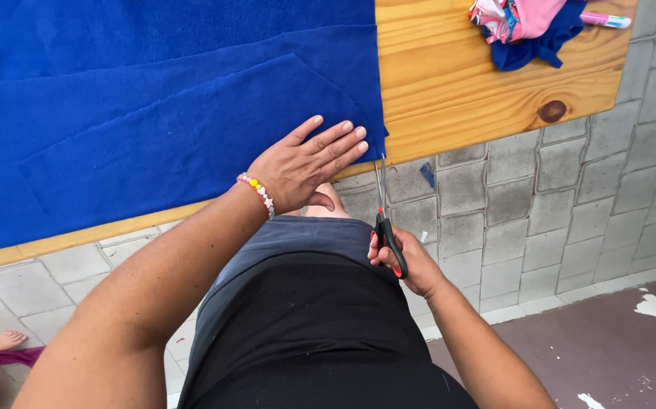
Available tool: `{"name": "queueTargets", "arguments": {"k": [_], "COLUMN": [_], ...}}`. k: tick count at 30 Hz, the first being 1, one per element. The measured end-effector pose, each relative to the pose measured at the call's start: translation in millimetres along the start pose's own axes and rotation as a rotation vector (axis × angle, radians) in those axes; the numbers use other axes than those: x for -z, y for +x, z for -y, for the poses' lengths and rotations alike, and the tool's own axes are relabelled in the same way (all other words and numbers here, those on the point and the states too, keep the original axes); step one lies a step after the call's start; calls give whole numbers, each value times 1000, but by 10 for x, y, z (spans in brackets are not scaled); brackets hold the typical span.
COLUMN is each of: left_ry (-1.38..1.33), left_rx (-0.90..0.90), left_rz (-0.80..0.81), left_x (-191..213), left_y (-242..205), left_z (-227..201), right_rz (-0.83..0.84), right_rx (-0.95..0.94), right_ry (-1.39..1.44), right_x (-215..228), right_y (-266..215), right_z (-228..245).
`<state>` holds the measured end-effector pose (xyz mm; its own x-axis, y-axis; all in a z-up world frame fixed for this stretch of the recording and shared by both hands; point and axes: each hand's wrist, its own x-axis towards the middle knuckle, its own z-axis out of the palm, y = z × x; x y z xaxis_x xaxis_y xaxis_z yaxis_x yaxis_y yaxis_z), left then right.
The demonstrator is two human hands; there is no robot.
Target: The person uses scissors to cut a piece of pink patterned fabric placed on top of a larger blue fabric sheet. They then cut a strip from the blue fabric, fold it, and continue cutting along the edge of the blue material on a wooden table.
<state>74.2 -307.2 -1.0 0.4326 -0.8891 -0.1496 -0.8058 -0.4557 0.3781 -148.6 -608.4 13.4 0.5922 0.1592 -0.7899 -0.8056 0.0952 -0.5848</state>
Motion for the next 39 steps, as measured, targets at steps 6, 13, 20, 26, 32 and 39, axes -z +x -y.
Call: {"name": "queueTargets", "arguments": {"k": [6, 13, 20, 26, 32, 39], "left_ry": [-18, -27, -35, -32, -43, -29], "left_rx": [-15, -25, -44, -43, -55, -58], "left_rz": [-16, -30, -61, -72, -86, -97], "left_x": [-41, -87, -37, -69, -111, -118], "left_y": [1, -16, -28, -26, -20, -12], "left_z": [16, 13, 13, 17, 35, 46], "right_rz": [-39, -89, -80, -150, -205, -150], "right_rx": [8, 86, 112, 88, 73, 61], "right_ry": [-59, -13, -96, -167, -228, -255], "right_x": [27, -25, 104, 58, 131, 113], "right_y": [38, 459, 616, 591, 559, 481], "right_z": [-126, 70, 37, 99, 138, 311]}}
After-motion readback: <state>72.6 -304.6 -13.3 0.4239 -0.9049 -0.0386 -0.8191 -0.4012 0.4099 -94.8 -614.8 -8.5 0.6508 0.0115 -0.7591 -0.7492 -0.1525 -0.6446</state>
